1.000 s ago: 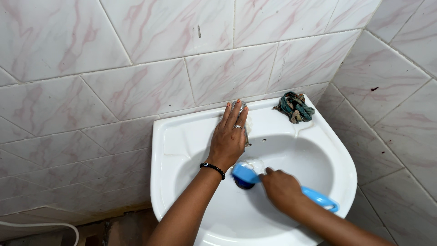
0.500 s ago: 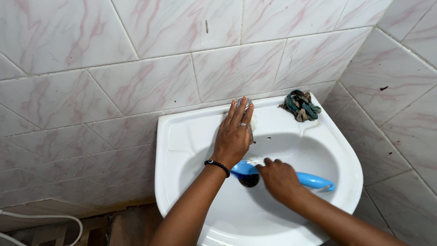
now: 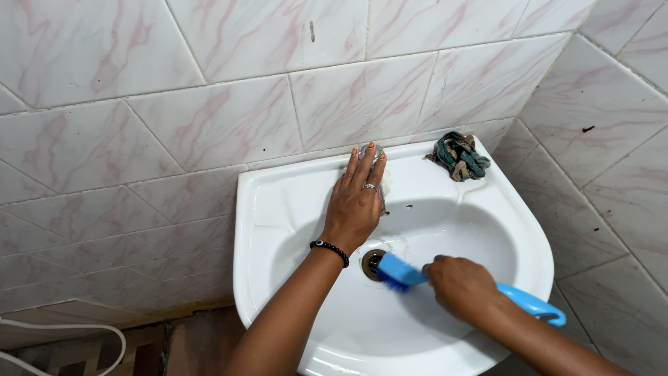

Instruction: The person scrubs a white bathroom sink with a blue brush, focusing on the basin, drain, and faucet area. They repeatedly scrub the same areas without rinsing or drying the sink.

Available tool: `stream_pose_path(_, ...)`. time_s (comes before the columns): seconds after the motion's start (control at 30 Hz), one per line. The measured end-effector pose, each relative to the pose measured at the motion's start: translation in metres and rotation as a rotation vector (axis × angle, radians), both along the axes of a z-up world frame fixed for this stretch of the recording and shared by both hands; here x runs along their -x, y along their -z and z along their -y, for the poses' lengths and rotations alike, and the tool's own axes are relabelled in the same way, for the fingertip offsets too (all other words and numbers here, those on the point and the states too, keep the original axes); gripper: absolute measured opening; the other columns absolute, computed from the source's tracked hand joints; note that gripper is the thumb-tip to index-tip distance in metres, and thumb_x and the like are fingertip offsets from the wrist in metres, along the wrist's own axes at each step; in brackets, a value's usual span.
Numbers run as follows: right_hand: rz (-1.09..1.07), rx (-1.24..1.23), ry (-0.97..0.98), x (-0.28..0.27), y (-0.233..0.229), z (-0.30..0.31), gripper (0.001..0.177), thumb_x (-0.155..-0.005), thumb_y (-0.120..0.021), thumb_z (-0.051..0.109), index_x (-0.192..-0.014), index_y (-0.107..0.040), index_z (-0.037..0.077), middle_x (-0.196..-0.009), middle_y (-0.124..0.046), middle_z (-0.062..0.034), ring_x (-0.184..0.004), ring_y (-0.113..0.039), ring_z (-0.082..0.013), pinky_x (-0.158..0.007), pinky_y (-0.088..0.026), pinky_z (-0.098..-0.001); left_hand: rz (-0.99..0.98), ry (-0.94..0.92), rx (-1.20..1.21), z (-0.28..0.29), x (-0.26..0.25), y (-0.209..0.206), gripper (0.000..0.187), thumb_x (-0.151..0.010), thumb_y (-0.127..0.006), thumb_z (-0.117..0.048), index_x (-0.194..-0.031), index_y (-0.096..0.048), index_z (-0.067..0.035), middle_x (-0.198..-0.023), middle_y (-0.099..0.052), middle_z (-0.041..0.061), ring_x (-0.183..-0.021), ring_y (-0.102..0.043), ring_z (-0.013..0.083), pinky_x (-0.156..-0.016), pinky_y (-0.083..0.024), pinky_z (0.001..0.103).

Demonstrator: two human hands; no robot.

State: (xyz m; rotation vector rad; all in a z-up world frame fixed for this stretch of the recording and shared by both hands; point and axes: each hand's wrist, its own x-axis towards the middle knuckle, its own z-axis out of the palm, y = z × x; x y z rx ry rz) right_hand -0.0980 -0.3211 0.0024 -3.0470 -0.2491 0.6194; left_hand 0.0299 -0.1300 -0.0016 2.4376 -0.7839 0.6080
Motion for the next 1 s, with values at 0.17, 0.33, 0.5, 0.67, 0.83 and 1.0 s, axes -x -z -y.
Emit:
stream_pose_path(0.17, -0.113, -0.084, -0.023, 0.011, 0.0, -0.026, 0.026, -0.095, -0.057, 0.012, -0.115, -0.072, 0.019, -0.107, -0.07, -0.0055, -0.092, -0.072, -0.0285, -0.081, -0.059, -0.0416, -0.028, -0.053, -0.069, 0.002, 0.004, -0.003, 0.062, -0.099, -0.05, -0.009, -0.159, -0.037, -0.018, -0.171, -0.022, 0.005, -0.157, -0.019, 0.0299, -0.12, -0.027, 0.055)
stream_pose_path(0.33, -0.052, -0.002, -0.051, 0.012, 0.001, -0.003, 0.03, -0.09, -0.059, 0.008, -0.116, -0.071, 0.018, -0.112, -0.069, -0.0068, -0.096, -0.071, -0.0287, -0.081, -0.059, -0.0408, -0.009, -0.045, -0.086, 0.006, 0.009, -0.009, 0.061, -0.1, -0.051, -0.017, -0.158, -0.034, -0.01, -0.169, -0.02, 0.012, -0.157, -0.015, 0.0327, -0.123, -0.019, 0.057)
stream_pose_path(0.5, 0.078, 0.263, -0.041, -0.002, -0.001, 0.042, 0.029, -0.09, -0.058, 0.008, -0.117, -0.068, 0.013, -0.112, -0.066, -0.0086, -0.097, -0.07, -0.0266, -0.077, -0.062, -0.0374, 0.018, 0.108, -0.142, 0.018, 0.017, -0.007, 0.059, -0.097, -0.054, -0.026, -0.148, -0.042, 0.0, -0.163, -0.024, 0.02, -0.154, -0.016, 0.0351, -0.123, -0.014, 0.057)
stream_pose_path(0.67, 0.127, 0.269, -0.02, 0.001, 0.005, 0.041, 0.026, -0.091, -0.056, 0.01, -0.115, -0.068, 0.011, -0.112, -0.065, -0.0101, -0.097, -0.07, -0.0271, -0.074, -0.063, -0.0377, 0.111, 0.199, -0.408, 0.044, 0.016, 0.005, 0.04, -0.1, -0.051, -0.015, -0.138, -0.056, -0.001, -0.154, -0.048, 0.021, -0.15, -0.035, 0.0395, -0.124, -0.018, 0.055)
stream_pose_path(0.83, 0.015, 0.039, -0.059, 0.023, 0.031, -0.005, 0.042, -0.089, -0.053, 0.004, -0.129, -0.064, 0.013, -0.116, -0.065, -0.0124, -0.096, -0.07, -0.0317, -0.077, -0.061, -0.043, 0.132, 0.111, -0.542, 0.072, -0.005, 0.013, 0.05, -0.091, -0.052, -0.01, -0.14, -0.055, -0.001, -0.145, -0.054, 0.023, -0.138, -0.048, 0.0402, -0.119, -0.027, 0.053)
stream_pose_path(1.0, 0.023, 0.033, -0.03, 0.019, 0.029, 0.008, 0.053, -0.084, -0.055, 0.002, -0.133, -0.062, 0.02, -0.119, -0.063, -0.014, -0.095, -0.069, -0.0328, -0.074, -0.062, -0.0436, -0.009, 0.162, -0.491, 0.095, -0.018, 0.023, 0.045, -0.095, -0.054, -0.009, -0.139, -0.055, -0.003, -0.146, -0.054, 0.021, -0.135, -0.05, 0.041, -0.11, -0.04, 0.053)
